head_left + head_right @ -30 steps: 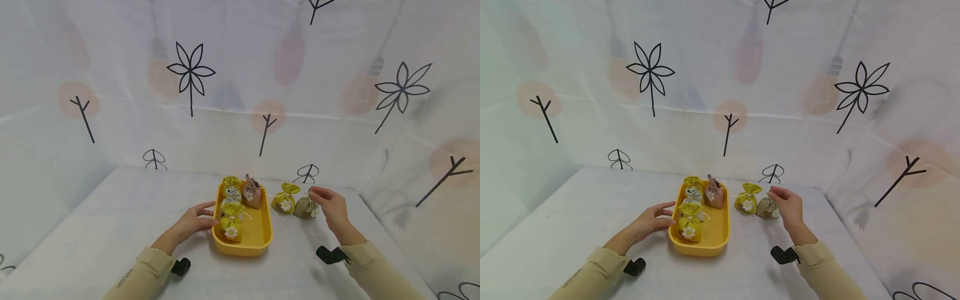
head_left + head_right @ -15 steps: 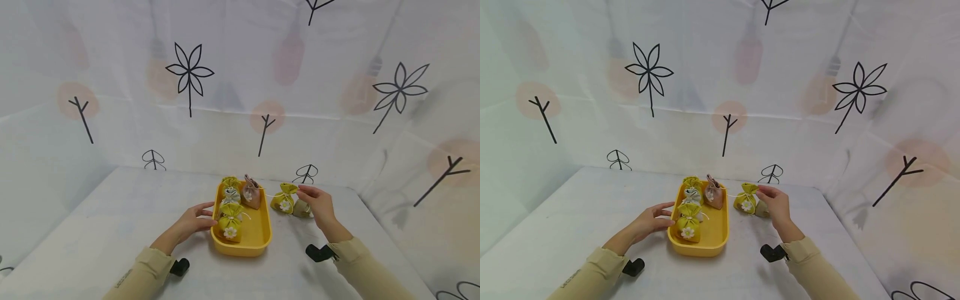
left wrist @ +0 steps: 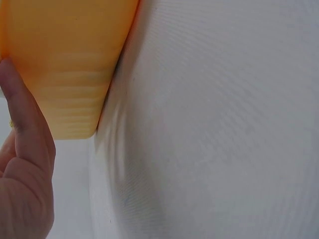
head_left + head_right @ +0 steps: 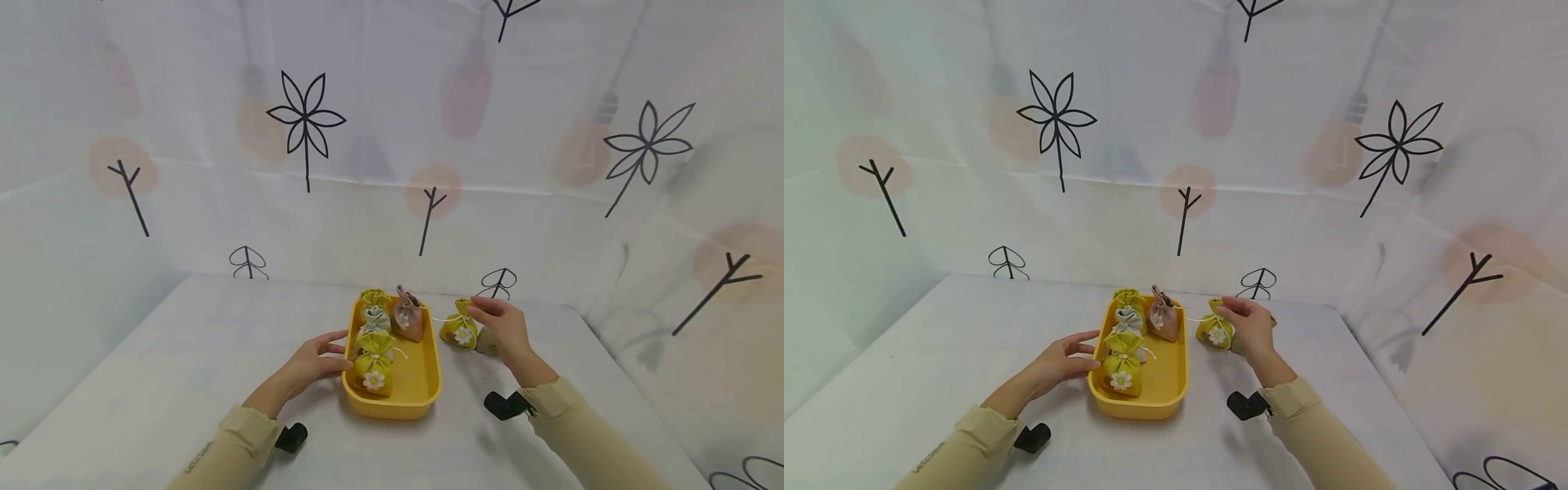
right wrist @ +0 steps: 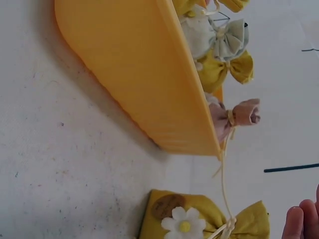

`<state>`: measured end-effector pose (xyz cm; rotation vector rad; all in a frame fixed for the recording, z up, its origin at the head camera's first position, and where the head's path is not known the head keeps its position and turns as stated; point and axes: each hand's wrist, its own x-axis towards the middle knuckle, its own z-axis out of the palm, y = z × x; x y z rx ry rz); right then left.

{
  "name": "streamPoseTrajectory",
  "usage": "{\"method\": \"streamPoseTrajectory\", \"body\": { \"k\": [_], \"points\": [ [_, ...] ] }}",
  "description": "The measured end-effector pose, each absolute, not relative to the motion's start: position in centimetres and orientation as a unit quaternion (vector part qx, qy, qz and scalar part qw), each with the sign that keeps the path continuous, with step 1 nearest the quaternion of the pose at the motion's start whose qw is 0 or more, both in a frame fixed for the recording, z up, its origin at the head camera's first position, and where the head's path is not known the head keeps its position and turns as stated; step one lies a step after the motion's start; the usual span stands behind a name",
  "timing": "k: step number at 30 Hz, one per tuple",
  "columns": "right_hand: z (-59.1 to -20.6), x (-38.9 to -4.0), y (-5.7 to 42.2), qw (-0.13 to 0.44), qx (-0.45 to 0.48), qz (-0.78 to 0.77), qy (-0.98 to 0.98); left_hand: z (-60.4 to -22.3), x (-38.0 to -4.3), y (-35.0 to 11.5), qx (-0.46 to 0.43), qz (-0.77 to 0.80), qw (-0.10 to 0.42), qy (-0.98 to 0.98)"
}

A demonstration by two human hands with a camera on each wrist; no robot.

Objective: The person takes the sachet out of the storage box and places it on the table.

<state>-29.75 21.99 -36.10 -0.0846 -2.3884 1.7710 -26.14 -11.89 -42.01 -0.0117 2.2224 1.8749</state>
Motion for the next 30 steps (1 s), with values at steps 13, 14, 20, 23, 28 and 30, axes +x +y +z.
{"method": "streamPoseTrajectory", "body": {
  "k": [13, 14, 20, 23, 28, 30],
  "points": [
    [-35.4, -30.0, 19.8, 0.055, -0.036, 0.601, -0.796, -42.0, -26.1, -11.9, -0.003, 0.639, 0.117, 0.76],
    [-35.2, -29.9, 19.6, 0.053, -0.039, 0.603, -0.795, -42.0, -26.1, -11.9, -0.003, 0.639, 0.117, 0.76],
    [-34.9, -30.3, 18.8, 0.049, -0.036, 0.617, -0.785, -42.0, -26.2, -11.9, -0.006, 0.639, 0.115, 0.761],
    [-35.0, -30.7, 18.4, 0.044, -0.033, 0.622, -0.781, -42.0, -26.2, -11.9, -0.007, 0.638, 0.116, 0.761],
    [-35.2, -31.3, 17.8, 0.033, -0.032, 0.631, -0.775, -42.0, -26.2, -12.0, -0.005, 0.641, 0.119, 0.758],
    [-35.2, -31.4, 17.4, 0.028, -0.033, 0.634, -0.772, -42.0, -26.1, -12.0, -0.006, 0.641, 0.12, 0.758]
  ]
}}
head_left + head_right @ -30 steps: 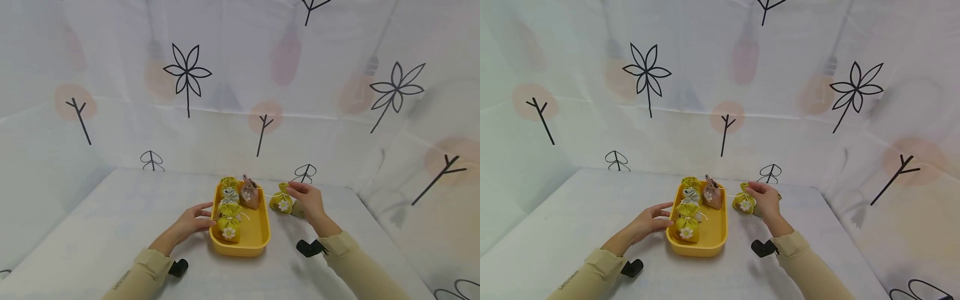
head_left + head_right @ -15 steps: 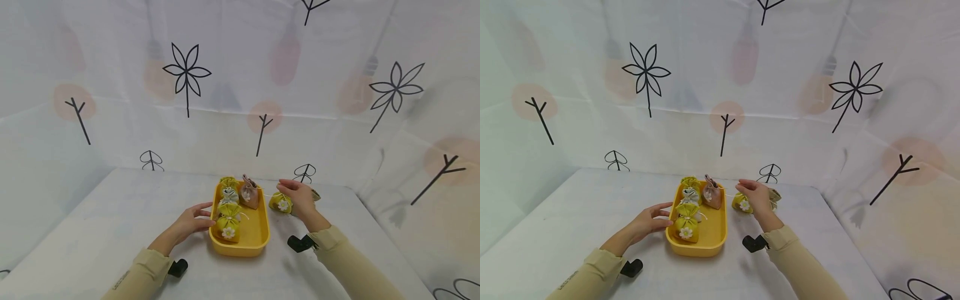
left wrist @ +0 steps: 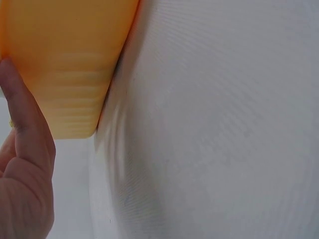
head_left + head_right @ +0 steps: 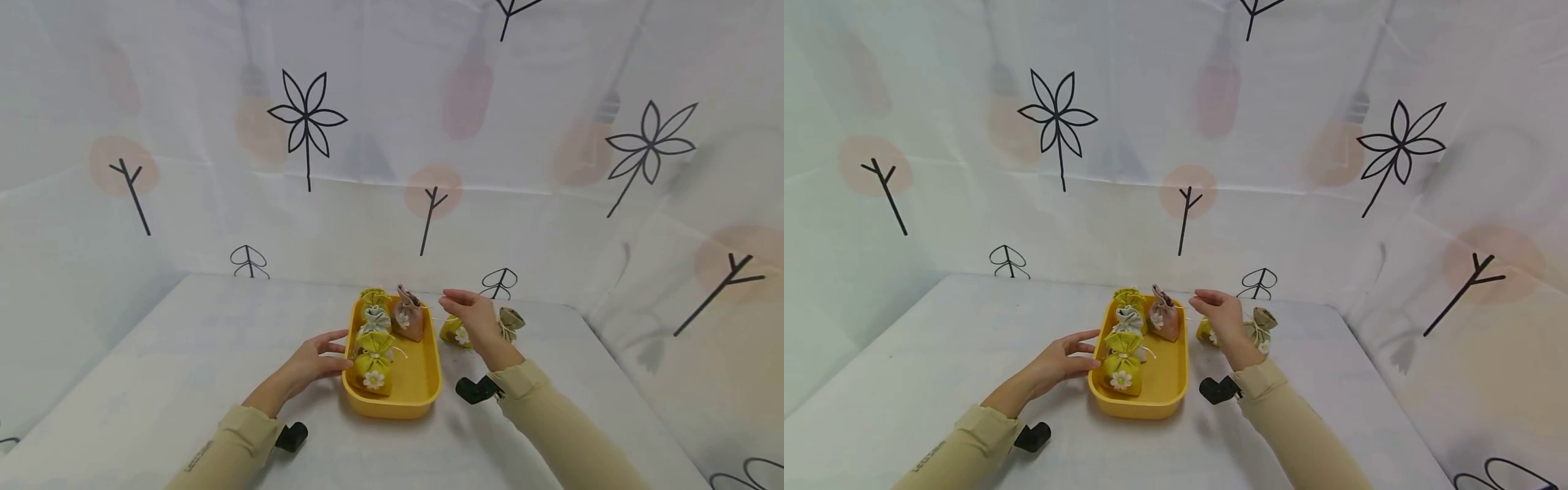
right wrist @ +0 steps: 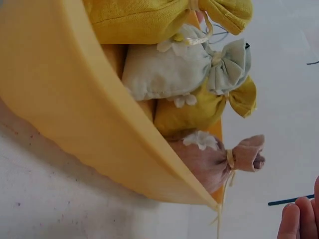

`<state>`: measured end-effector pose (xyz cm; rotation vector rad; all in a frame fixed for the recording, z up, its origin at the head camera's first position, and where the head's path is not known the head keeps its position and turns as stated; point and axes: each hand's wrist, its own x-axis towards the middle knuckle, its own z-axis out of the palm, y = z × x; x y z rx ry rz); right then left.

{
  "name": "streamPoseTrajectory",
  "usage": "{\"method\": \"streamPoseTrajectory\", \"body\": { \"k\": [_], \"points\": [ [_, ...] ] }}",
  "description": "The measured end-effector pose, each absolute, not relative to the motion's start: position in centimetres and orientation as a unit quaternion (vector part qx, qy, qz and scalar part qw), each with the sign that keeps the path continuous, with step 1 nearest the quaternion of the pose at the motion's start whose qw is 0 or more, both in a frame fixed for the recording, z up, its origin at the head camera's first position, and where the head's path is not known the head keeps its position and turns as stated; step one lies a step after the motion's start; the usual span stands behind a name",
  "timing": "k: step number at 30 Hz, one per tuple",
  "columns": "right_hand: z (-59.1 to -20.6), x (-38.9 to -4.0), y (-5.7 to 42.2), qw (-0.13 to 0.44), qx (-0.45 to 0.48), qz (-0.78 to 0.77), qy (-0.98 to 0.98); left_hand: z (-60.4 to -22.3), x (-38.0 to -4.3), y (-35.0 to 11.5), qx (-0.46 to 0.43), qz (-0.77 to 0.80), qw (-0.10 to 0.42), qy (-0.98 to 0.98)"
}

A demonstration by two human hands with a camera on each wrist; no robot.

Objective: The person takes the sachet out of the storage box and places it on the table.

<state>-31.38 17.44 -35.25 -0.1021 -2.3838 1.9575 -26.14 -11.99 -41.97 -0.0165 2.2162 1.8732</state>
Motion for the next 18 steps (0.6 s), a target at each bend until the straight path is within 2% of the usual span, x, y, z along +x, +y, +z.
{"method": "streamPoseTrajectory", "body": {
  "k": [18],
  "points": [
    [-35.2, -32.4, 15.6, 0.016, -0.039, 0.639, -0.768, -41.9, -26.1, -12.0, -0.004, 0.644, 0.121, 0.756]
  ]
}}
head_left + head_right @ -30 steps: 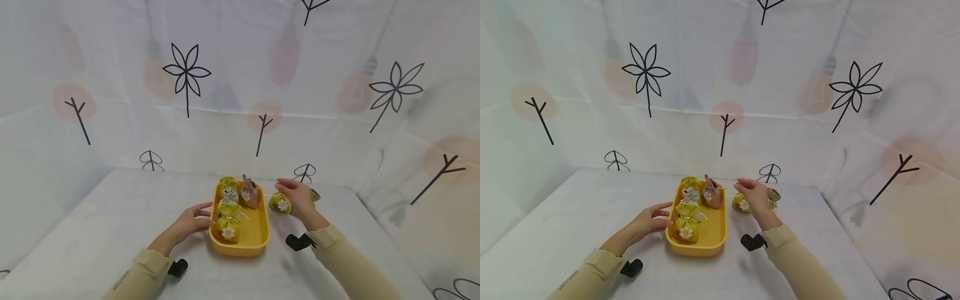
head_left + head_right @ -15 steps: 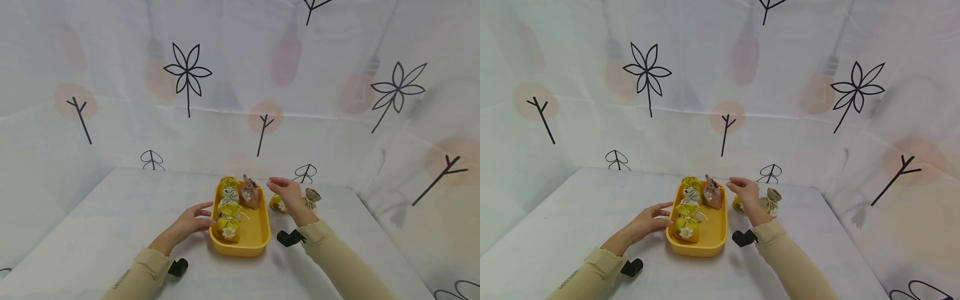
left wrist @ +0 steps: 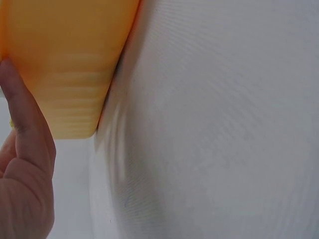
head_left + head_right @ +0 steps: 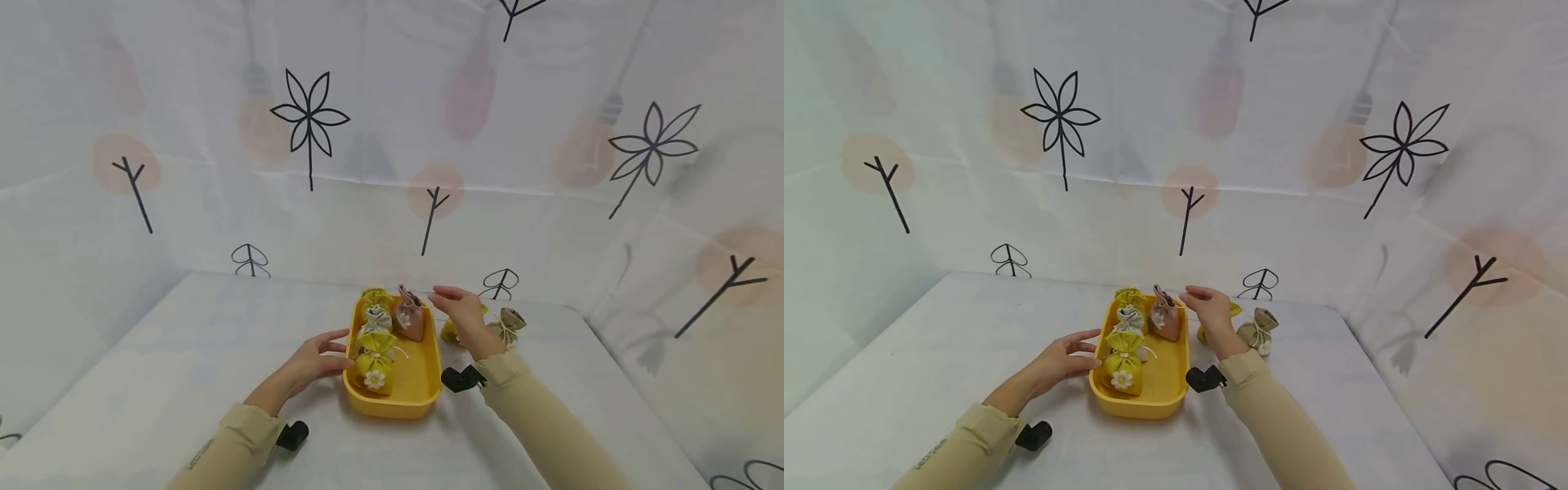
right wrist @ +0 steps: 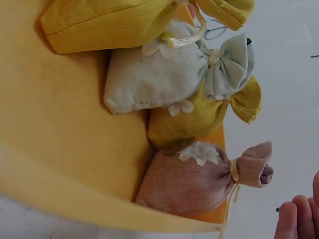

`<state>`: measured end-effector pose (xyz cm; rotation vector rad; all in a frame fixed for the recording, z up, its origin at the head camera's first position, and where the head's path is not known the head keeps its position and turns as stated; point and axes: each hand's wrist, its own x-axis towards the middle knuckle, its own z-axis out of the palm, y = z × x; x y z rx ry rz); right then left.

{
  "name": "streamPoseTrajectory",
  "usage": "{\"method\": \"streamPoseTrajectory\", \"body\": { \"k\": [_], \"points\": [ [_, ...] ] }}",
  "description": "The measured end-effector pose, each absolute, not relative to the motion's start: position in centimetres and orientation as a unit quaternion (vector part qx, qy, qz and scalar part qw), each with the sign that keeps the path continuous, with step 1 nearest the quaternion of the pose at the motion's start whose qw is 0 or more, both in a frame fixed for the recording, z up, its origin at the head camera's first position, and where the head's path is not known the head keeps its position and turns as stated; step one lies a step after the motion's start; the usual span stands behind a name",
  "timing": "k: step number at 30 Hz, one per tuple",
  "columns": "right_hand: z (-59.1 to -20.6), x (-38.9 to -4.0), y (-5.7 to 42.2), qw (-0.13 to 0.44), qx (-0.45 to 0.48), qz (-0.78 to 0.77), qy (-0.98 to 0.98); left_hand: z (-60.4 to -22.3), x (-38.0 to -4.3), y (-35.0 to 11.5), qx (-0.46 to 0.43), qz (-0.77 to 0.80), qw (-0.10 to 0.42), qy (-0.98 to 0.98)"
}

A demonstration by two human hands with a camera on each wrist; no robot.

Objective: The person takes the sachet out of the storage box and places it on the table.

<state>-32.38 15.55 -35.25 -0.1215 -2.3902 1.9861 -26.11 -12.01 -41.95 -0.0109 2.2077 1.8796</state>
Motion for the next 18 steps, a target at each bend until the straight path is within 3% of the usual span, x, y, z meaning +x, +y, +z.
{"method": "streamPoseTrajectory", "body": {
  "k": [18],
  "points": [
    [-36.0, -34.1, 13.0, -0.007, -0.037, 0.618, -0.786, -42.0, -26.1, -12.0, 0.002, 0.648, 0.119, 0.752]
  ]
}}
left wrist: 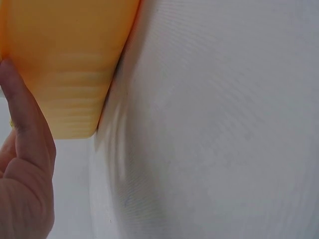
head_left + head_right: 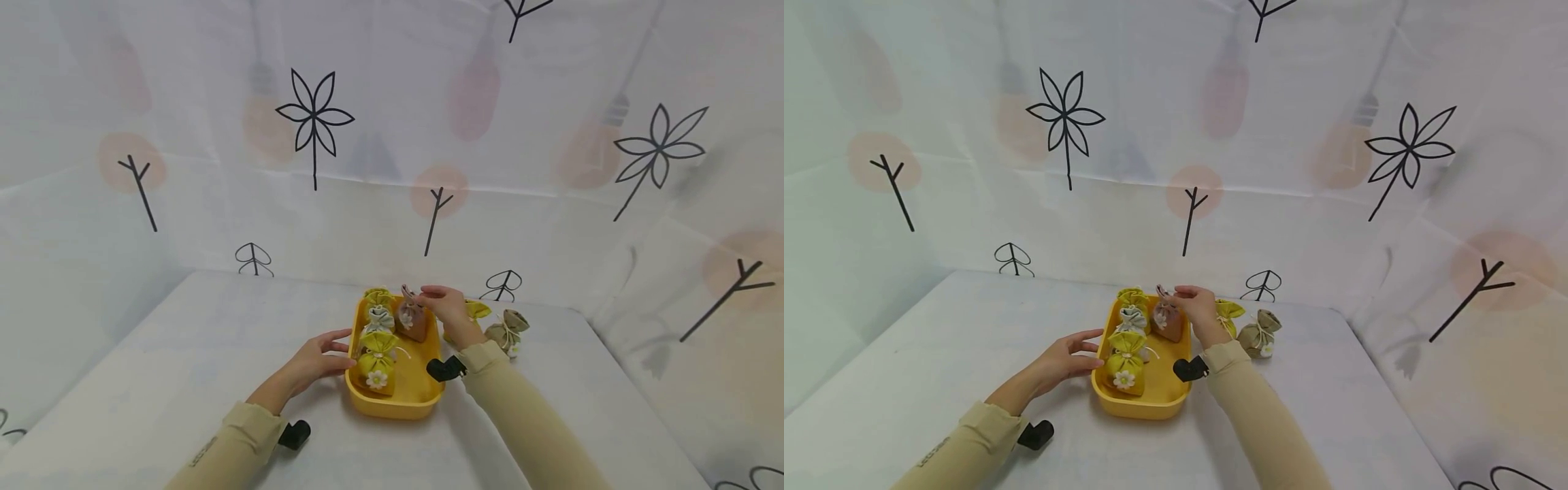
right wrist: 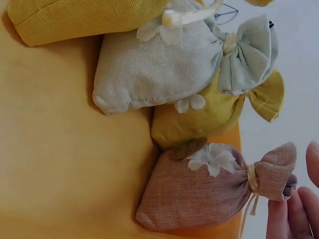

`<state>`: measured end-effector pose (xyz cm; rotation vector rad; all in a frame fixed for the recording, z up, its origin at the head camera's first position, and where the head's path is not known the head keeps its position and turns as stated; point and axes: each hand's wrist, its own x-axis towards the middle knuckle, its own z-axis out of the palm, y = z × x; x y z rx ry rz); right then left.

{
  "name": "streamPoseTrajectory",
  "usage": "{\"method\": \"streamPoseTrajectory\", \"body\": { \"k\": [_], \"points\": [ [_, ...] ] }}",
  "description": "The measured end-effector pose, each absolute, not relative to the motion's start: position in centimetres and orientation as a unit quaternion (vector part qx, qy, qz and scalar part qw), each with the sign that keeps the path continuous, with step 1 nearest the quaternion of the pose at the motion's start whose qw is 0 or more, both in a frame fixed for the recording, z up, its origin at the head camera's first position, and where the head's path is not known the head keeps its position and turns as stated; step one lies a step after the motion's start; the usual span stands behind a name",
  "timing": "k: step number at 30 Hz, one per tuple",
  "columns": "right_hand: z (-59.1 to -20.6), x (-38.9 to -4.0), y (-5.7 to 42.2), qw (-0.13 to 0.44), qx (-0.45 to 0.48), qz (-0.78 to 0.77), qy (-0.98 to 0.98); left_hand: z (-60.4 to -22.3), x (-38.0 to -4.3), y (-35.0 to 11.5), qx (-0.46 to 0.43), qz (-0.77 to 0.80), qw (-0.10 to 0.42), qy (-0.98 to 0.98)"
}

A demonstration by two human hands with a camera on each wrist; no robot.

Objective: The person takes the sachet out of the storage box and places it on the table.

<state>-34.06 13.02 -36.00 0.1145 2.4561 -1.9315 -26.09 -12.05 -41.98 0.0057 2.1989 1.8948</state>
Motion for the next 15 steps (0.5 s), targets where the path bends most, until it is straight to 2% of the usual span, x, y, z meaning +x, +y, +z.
{"method": "streamPoseTrajectory", "body": {
  "k": [9, 15],
  "points": [
    [-35.91, -34.32, 12.51, 0.037, 0.024, -0.596, 0.801, -42.01, -26.17, -12.03, 0.003, 0.647, 0.118, 0.754],
    [-36.07, -34.49, 12.6, 0.033, 0.028, -0.603, 0.796, -42.04, -26.2, -12.05, 0.004, 0.643, 0.119, 0.756]
  ]
}}
